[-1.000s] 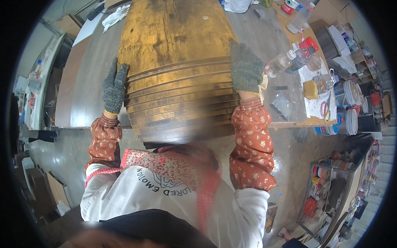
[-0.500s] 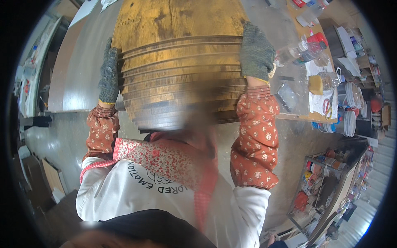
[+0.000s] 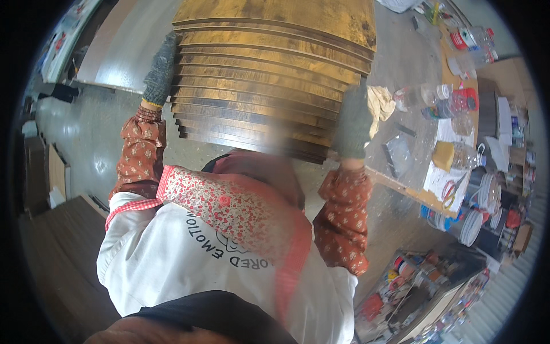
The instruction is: The person wipes a stack of wooden boards with a cloth, repeatedly rubbing the surfaces and edges. They flip the stack over and continue wiping the other side. The boards remain stacked on the workbench during the process.
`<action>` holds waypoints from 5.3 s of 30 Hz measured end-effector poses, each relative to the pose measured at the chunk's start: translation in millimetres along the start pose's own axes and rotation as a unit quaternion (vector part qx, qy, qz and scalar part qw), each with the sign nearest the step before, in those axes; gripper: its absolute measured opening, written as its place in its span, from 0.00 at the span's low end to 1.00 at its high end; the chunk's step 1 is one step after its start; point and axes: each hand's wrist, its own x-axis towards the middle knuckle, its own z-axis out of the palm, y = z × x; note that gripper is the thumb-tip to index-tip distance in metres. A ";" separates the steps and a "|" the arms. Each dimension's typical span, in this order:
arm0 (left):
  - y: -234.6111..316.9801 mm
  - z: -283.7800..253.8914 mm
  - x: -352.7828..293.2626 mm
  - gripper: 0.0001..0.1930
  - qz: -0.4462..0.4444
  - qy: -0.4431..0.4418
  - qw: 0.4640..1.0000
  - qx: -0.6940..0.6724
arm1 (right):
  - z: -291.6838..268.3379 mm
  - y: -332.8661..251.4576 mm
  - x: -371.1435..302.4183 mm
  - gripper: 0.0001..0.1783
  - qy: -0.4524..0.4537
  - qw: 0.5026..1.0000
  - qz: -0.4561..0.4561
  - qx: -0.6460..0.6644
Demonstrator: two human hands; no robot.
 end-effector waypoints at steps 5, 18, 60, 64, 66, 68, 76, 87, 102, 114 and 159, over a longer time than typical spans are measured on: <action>-2.6 5.3 -61.5 0.26 0.043 -0.016 0.999 0.011 | 2.9 -4.0 -44.4 0.24 0.008 0.991 -0.029 0.129; 67.0 6.3 -99.2 0.20 -0.281 0.064 0.956 -0.060 | -26.7 -46.2 -84.0 0.36 -0.051 0.925 0.097 0.364; 72.2 10.2 -128.7 0.20 -0.454 0.120 0.881 -0.051 | -50.9 287.6 -80.5 0.59 0.004 0.883 0.470 0.019; 66.4 18.3 -136.6 0.21 -0.427 0.128 0.894 -0.052 | -79.6 246.5 -78.1 0.49 0.166 0.891 0.412 0.094; 59.8 22.7 -138.1 0.22 -0.341 0.169 0.922 -0.070 | -96.4 202.4 -74.4 0.46 0.258 0.836 0.431 0.219; 53.4 27.6 -144.1 0.24 -0.296 0.144 0.944 -0.013 | -115.7 152.0 -68.7 0.43 0.245 0.849 0.426 0.191; 16.2 7.8 -154.6 0.24 0.027 0.003 0.990 0.138 | -136.5 -66.2 -48.8 0.45 0.248 0.786 0.378 0.423; -88.1 -97.8 -49.9 0.17 -0.043 -0.032 0.981 -0.188 | -134.7 -221.7 7.2 0.36 0.160 0.667 0.380 0.621; -124.6 -43.9 -10.3 0.22 -0.095 -0.065 0.989 0.095 | -137.7 -254.0 21.9 0.36 0.099 0.411 0.394 0.816; -126.4 -47.4 -14.6 0.21 -0.113 -0.072 0.988 0.074 | -124.9 -299.6 88.2 0.30 0.056 0.931 -0.027 0.360; -129.8 -35.7 -22.4 0.18 -0.097 -0.026 0.993 0.063 | -125.2 -306.4 116.6 0.37 -0.020 0.984 0.002 0.175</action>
